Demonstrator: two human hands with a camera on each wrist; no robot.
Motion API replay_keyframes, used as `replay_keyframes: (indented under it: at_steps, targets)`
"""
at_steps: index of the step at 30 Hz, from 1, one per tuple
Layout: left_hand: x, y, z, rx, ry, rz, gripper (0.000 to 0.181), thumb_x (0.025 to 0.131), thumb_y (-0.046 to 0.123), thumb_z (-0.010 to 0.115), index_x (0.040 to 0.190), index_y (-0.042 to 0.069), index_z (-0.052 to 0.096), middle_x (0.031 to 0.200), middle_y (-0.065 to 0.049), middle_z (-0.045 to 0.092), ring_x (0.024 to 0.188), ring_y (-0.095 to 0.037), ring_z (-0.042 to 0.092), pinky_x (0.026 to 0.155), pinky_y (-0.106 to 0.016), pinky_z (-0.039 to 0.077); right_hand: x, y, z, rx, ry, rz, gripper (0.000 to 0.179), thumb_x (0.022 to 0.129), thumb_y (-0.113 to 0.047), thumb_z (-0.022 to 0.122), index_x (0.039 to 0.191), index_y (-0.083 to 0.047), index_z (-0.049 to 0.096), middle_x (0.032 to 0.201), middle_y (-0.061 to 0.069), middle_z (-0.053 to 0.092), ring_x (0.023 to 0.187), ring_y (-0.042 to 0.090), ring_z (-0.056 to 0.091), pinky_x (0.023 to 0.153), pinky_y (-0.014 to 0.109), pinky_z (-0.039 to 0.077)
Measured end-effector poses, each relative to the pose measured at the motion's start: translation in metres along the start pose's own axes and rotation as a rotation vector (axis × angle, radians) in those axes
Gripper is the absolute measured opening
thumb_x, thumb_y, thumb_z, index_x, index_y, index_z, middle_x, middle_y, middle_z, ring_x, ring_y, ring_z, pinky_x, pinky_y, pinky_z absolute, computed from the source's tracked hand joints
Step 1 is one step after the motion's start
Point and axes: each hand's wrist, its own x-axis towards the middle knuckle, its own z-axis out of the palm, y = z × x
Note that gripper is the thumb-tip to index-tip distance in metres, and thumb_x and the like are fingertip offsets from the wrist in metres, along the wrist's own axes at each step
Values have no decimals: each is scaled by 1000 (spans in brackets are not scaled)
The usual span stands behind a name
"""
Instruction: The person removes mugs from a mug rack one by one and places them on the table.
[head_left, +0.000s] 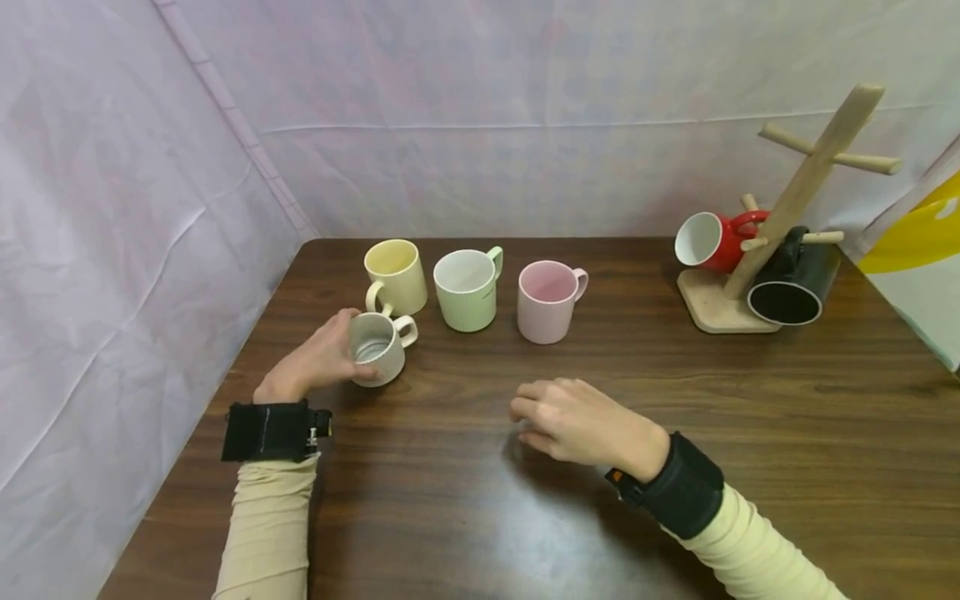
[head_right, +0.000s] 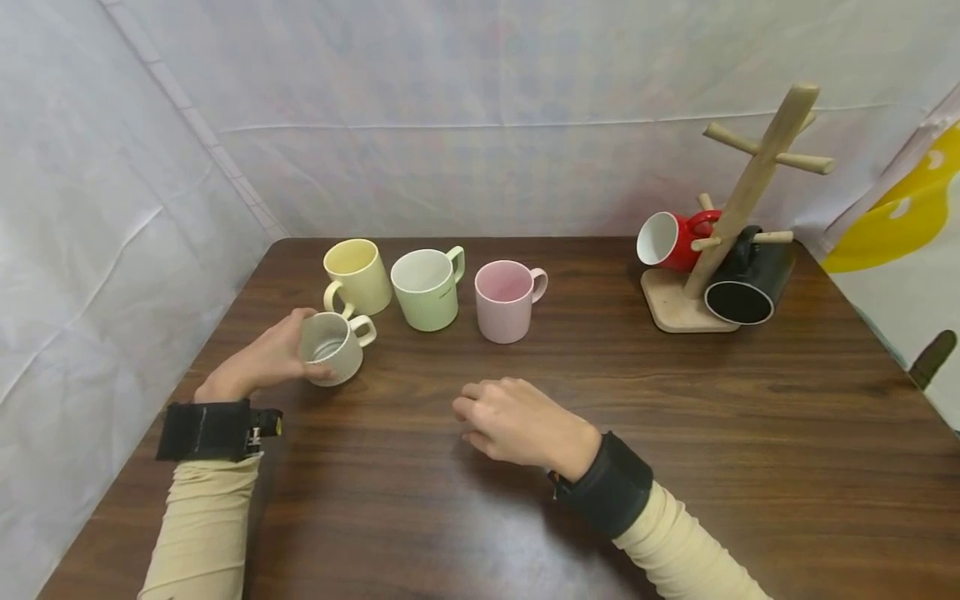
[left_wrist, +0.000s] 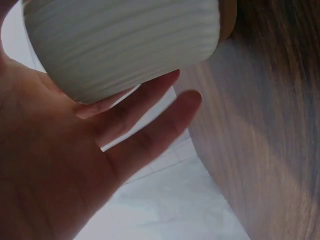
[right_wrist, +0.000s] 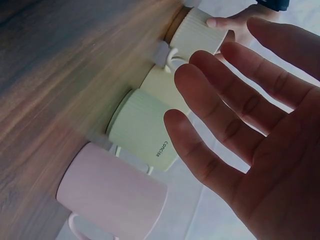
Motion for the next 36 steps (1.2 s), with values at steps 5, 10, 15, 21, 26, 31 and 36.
replay_keyframes:
  at_steps: [5,10,15,21,26,31,36]
  targets:
    - [-2,9,-2,18,-11,-51,91,69,38,75,128,-10,26,117,-31,40,104,-39,40,86,-55,38,-1,1,-1,3,-6,6,16,76,-22,68,85,-12,60,81,-3,56,70,11,53,57,30,51]
    - [-2,20,-7,112,102,-25,83,79,51,61,134,0,27,127,-25,35,115,-39,30,90,-57,34,-3,4,-3,6,-5,19,18,76,-22,69,87,-11,60,82,-3,56,71,11,53,58,30,51]
    - [-1,37,-11,212,241,151,42,82,31,65,113,5,55,108,-14,53,101,-29,45,81,-50,42,-6,8,-8,2,25,32,19,74,-20,71,86,-11,58,81,-3,54,70,10,53,57,30,50]
    - [0,64,-13,242,266,305,18,80,18,66,95,10,63,92,-7,62,82,-22,55,66,-43,48,-11,16,-19,12,35,76,17,76,-17,69,88,-10,59,82,-2,55,70,11,53,57,33,50]
    - [3,81,-12,256,211,356,7,80,15,65,87,13,65,83,-2,63,75,-17,56,60,-40,48,-16,28,-28,56,43,154,14,78,-16,67,88,-10,60,83,-2,58,69,8,53,58,31,50]
    - [5,95,-5,277,156,344,6,80,18,64,85,16,65,85,1,64,76,-15,56,62,-40,49,-25,42,-39,93,72,243,13,77,-15,68,87,-12,61,84,-3,60,66,5,53,55,29,49]
    - [10,109,3,321,144,363,9,79,23,66,86,17,65,84,3,62,70,-12,54,57,-36,48,-36,57,-51,104,94,308,12,76,-13,68,86,-10,61,81,-2,60,66,8,54,56,31,48]
